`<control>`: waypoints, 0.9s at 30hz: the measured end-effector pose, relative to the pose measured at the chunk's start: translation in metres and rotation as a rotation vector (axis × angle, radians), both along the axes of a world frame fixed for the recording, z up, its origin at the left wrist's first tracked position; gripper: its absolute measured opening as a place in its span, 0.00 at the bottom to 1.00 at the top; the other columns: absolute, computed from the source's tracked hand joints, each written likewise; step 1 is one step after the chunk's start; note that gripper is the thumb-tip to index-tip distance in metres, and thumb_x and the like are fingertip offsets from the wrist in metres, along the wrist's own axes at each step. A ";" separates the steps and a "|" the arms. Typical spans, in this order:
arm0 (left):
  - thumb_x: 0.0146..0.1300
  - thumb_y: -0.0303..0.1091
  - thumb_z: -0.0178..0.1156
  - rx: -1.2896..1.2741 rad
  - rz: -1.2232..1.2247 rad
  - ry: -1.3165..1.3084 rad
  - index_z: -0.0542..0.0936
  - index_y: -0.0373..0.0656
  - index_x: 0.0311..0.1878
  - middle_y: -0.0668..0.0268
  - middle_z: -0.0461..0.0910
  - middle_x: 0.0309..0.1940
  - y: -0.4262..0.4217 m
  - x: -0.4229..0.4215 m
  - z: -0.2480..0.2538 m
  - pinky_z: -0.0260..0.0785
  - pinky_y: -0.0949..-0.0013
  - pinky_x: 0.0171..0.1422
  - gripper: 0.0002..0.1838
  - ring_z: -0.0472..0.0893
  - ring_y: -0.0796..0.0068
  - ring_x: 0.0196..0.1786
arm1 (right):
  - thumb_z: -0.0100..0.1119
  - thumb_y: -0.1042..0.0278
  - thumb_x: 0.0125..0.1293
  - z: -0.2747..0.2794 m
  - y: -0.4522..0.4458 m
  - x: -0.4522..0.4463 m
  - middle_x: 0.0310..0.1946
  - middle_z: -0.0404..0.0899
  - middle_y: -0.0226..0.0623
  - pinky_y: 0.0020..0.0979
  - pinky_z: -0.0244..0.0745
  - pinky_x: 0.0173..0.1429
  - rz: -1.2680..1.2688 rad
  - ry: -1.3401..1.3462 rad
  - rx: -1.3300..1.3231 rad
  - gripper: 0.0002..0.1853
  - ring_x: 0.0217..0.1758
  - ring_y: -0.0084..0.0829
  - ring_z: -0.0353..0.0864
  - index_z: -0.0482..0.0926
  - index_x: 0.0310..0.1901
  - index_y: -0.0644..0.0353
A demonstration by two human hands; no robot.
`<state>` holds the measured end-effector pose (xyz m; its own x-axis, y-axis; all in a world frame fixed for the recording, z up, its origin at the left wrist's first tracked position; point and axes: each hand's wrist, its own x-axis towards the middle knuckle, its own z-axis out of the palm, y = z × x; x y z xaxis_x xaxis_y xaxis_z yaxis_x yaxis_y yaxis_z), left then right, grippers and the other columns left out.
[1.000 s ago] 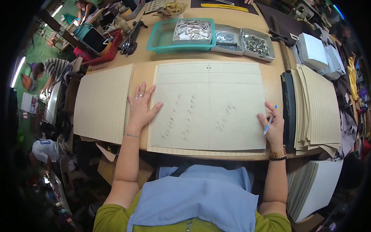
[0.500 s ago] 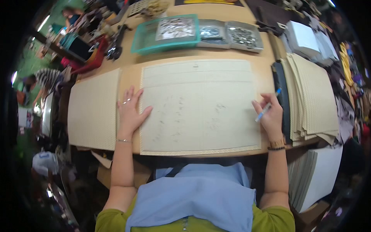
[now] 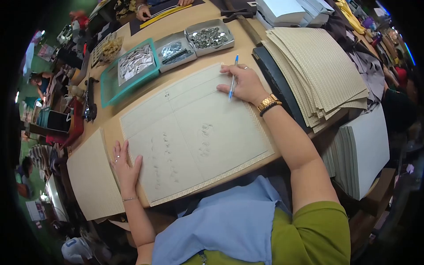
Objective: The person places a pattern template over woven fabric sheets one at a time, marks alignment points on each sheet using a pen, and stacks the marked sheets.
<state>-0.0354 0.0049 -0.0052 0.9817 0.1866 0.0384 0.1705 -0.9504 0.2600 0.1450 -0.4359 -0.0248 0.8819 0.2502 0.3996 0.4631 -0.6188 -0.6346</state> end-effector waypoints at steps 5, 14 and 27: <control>0.53 0.53 0.67 -0.010 -0.012 -0.009 0.68 0.58 0.72 0.58 0.54 0.78 0.001 -0.001 0.001 0.33 0.28 0.76 0.41 0.49 0.51 0.80 | 0.80 0.51 0.46 0.002 0.003 -0.003 0.41 0.81 0.43 0.34 0.77 0.53 0.004 -0.018 0.022 0.30 0.43 0.37 0.82 0.83 0.49 0.57; 0.53 0.54 0.67 -0.013 -0.018 -0.005 0.68 0.58 0.72 0.59 0.54 0.78 0.002 -0.001 -0.001 0.32 0.28 0.76 0.41 0.49 0.50 0.80 | 0.81 0.51 0.45 0.004 0.002 -0.004 0.40 0.81 0.43 0.33 0.78 0.51 -0.008 -0.012 0.013 0.31 0.43 0.37 0.83 0.82 0.49 0.58; 0.53 0.55 0.68 -0.026 -0.028 -0.013 0.68 0.58 0.72 0.59 0.54 0.78 0.005 -0.002 -0.002 0.32 0.28 0.76 0.42 0.49 0.49 0.80 | 0.79 0.50 0.46 0.006 0.007 -0.004 0.44 0.84 0.41 0.36 0.77 0.53 -0.003 -0.086 -0.061 0.29 0.47 0.40 0.81 0.82 0.46 0.58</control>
<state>-0.0374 0.0097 -0.0077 0.9860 0.1602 0.0468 0.1404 -0.9477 0.2867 0.1409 -0.4285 -0.0187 0.8457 0.2739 0.4579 0.5125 -0.6561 -0.5540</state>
